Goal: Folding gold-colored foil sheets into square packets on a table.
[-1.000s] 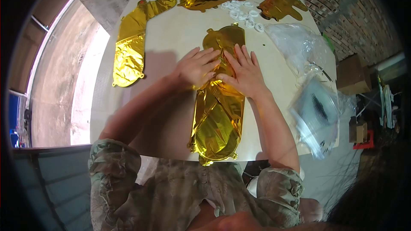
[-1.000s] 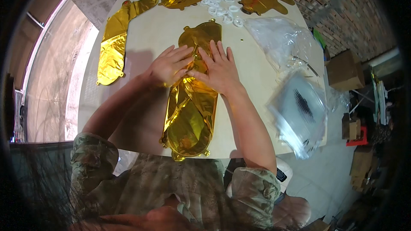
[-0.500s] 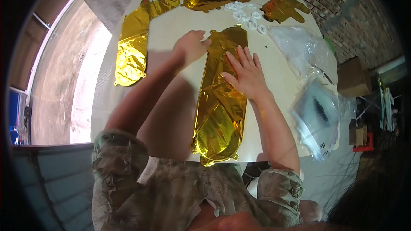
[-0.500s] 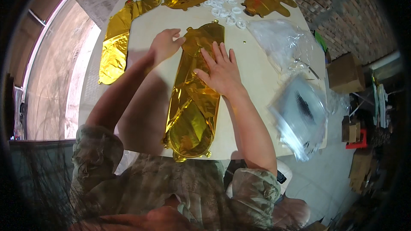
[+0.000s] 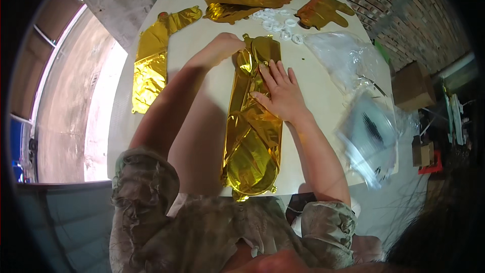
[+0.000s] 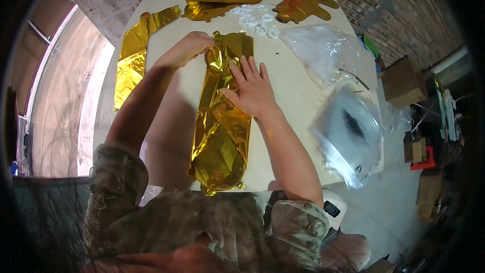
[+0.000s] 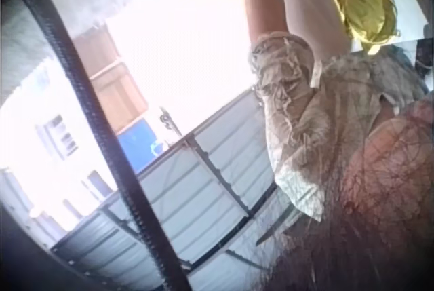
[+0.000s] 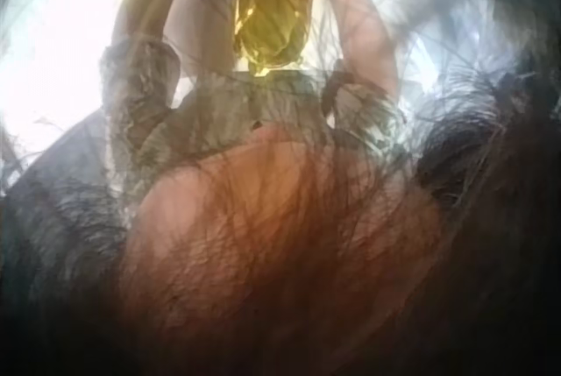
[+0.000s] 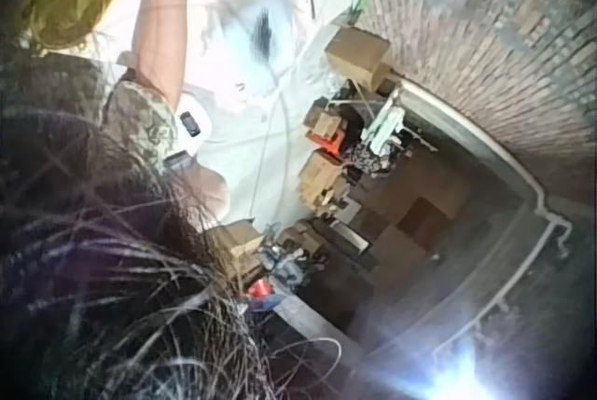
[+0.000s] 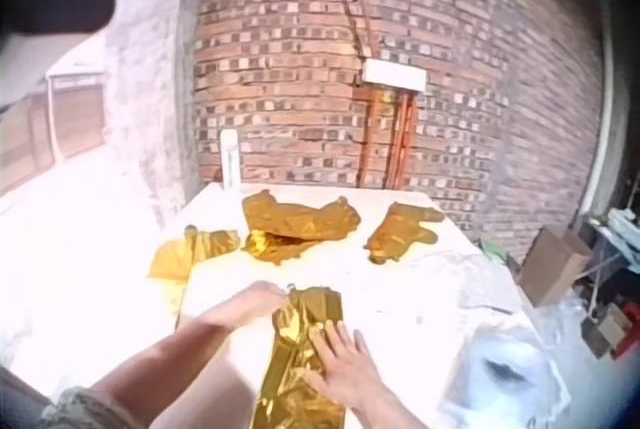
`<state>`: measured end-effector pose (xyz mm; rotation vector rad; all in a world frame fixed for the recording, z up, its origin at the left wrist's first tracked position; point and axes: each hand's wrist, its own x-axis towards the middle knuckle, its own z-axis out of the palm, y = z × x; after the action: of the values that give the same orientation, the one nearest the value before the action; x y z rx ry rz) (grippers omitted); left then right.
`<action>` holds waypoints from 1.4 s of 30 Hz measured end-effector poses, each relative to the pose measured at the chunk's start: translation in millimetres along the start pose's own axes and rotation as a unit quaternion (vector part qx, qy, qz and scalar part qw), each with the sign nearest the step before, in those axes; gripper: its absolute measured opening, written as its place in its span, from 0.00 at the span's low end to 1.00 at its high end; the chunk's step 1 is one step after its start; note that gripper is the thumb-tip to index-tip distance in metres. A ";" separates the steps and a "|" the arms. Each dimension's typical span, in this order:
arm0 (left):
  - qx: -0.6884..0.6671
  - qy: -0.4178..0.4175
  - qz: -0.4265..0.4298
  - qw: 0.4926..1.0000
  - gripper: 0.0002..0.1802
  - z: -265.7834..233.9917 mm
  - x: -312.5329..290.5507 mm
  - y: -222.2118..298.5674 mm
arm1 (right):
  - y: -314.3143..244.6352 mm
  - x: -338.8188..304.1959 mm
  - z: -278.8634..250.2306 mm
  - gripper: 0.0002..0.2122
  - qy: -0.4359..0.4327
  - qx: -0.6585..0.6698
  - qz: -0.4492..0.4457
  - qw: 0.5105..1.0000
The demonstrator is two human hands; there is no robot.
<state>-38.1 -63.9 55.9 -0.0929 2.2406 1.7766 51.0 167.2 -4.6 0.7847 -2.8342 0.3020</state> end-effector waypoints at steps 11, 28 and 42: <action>-0.008 -0.134 0.034 0.990 0.10 6.5 13.1 -3.3 | -1.8 -1.4 -4.1 0.43 -0.001 0.027 0.009 1.000; 0.217 0.042 0.079 0.972 0.17 44.0 -1.1 -2.2 | 2.5 -1.9 -0.2 0.44 0.014 0.031 0.008 0.999; 0.160 -0.050 -0.047 0.985 0.19 30.2 -22.1 -1.0 | 0.1 -1.7 -3.8 0.43 0.011 0.047 0.023 0.999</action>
<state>-11.4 -37.8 54.5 -0.0423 2.3725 1.3227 52.9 169.1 -1.4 0.7285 -2.8386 0.4514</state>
